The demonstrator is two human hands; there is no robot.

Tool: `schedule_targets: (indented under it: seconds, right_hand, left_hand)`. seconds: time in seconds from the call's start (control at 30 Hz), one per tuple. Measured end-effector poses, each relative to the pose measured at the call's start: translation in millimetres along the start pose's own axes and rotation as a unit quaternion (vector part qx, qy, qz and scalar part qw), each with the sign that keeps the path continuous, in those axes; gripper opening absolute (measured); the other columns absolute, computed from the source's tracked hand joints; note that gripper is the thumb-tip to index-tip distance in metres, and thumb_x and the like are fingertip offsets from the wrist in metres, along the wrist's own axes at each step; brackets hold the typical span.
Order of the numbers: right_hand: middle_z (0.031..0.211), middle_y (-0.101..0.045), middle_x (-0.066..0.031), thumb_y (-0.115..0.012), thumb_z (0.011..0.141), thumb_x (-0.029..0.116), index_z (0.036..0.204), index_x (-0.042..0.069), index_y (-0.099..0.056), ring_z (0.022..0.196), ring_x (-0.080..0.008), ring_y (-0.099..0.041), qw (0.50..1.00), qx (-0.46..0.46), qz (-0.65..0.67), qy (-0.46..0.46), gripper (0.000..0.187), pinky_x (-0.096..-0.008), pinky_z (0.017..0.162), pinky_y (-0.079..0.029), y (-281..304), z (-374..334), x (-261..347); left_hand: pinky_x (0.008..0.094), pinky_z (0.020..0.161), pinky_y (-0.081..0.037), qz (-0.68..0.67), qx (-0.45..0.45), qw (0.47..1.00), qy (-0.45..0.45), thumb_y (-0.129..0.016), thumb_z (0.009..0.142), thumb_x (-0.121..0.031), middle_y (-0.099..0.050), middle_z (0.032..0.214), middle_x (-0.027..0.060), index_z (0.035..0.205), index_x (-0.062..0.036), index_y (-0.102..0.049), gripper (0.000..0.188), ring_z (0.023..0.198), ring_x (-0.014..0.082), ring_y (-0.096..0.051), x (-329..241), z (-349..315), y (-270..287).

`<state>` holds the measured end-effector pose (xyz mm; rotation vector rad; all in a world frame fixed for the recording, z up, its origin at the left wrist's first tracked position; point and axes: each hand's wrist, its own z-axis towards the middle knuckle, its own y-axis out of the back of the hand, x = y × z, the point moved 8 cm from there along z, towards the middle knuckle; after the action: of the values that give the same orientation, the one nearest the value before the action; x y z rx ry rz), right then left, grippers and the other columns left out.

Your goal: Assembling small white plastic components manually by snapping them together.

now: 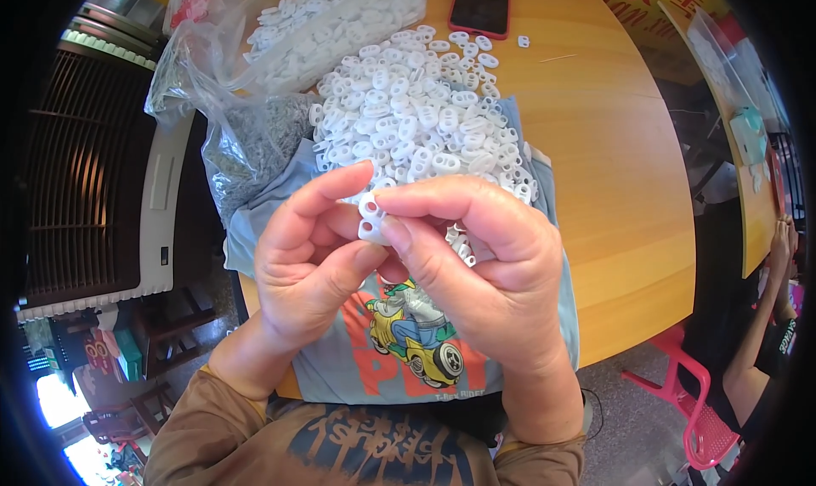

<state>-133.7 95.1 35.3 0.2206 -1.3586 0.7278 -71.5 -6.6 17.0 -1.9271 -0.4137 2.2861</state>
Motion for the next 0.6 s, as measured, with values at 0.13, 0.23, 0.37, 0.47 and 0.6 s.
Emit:
schedule_targets:
  seconds: [0.13, 0.23, 0.37, 0.47, 0.6]
  right_hand:
    - [0.079, -0.061, -0.0089, -0.059, 0.073, -0.008, 0.085, -0.002, -0.06, 0.066, -0.0127, -0.057, 0.977, 0.002, -0.174, 0.126, 0.014, -0.0227, 0.058, -0.046, 0.2, 0.3, 11.7]
    - [0.076, -0.061, -0.009, -0.06, 0.069, -0.009, 0.083, -0.001, -0.061, 0.065, -0.0141, -0.058, 0.986, -0.024, -0.14, 0.084, 0.016, -0.0233, 0.058, -0.046, 1.9, 1.1, 5.9]
    - [0.074, -0.061, -0.0087, -0.06, 0.069, -0.009, 0.082, -0.001, -0.061, 0.066, -0.014, -0.057, 0.992, -0.026, -0.104, 0.069, 0.015, -0.023, 0.057, -0.045, 2.4, 2.2, 4.9]
    - [0.074, -0.061, -0.0088, -0.06, 0.069, -0.009, 0.082, -0.001, -0.061, 0.066, -0.0149, -0.057, 0.993, -0.007, -0.095, 0.068, 0.015, -0.0235, 0.058, -0.045, 1.1, 3.8, 6.1]
    - [0.077, -0.061, -0.0095, -0.06, 0.068, -0.008, 0.083, -0.001, -0.061, 0.067, -0.0162, -0.057, 0.988, 0.016, -0.13, 0.088, 0.017, -0.0252, 0.06, -0.045, -2.9, 3.3, 11.3]
  left_hand:
    - [0.0254, 0.075, -0.049, 0.049, 0.02, 0.999, 0.001, -0.052, 0.082, 0.005, -0.061, 0.091, 0.0093, 0.126, 0.0011, -0.036, 0.047, 0.084, 0.0134, -0.059, -1.1, 0.4, -1.9]
    - [0.0252, 0.075, -0.049, 0.055, 0.014, 0.998, 0.007, -0.052, 0.083, 0.005, -0.062, 0.091, 0.0091, 0.125, 0.0013, -0.037, 0.045, 0.084, 0.0136, -0.06, 0.0, 0.4, -1.2]
    - [0.0251, 0.075, -0.049, 0.021, 0.021, 1.0, 0.008, -0.051, 0.083, 0.005, -0.061, 0.091, 0.0096, 0.125, 0.0015, -0.037, 0.045, 0.084, 0.0145, -0.061, 0.3, -0.1, -2.7]
    - [0.0248, 0.074, -0.049, 0.017, 0.012, 1.0, 0.005, -0.05, 0.084, 0.004, -0.061, 0.092, 0.0099, 0.125, 0.002, -0.037, 0.044, 0.085, 0.015, -0.061, 1.2, -2.1, -2.2]
    - [0.0277, 0.078, -0.048, -0.009, 0.028, 0.999, 0.02, -0.048, 0.084, 0.005, -0.059, 0.097, 0.0142, 0.125, 0.0038, -0.034, 0.044, 0.089, 0.0184, -0.059, 0.7, -4.7, -2.3]
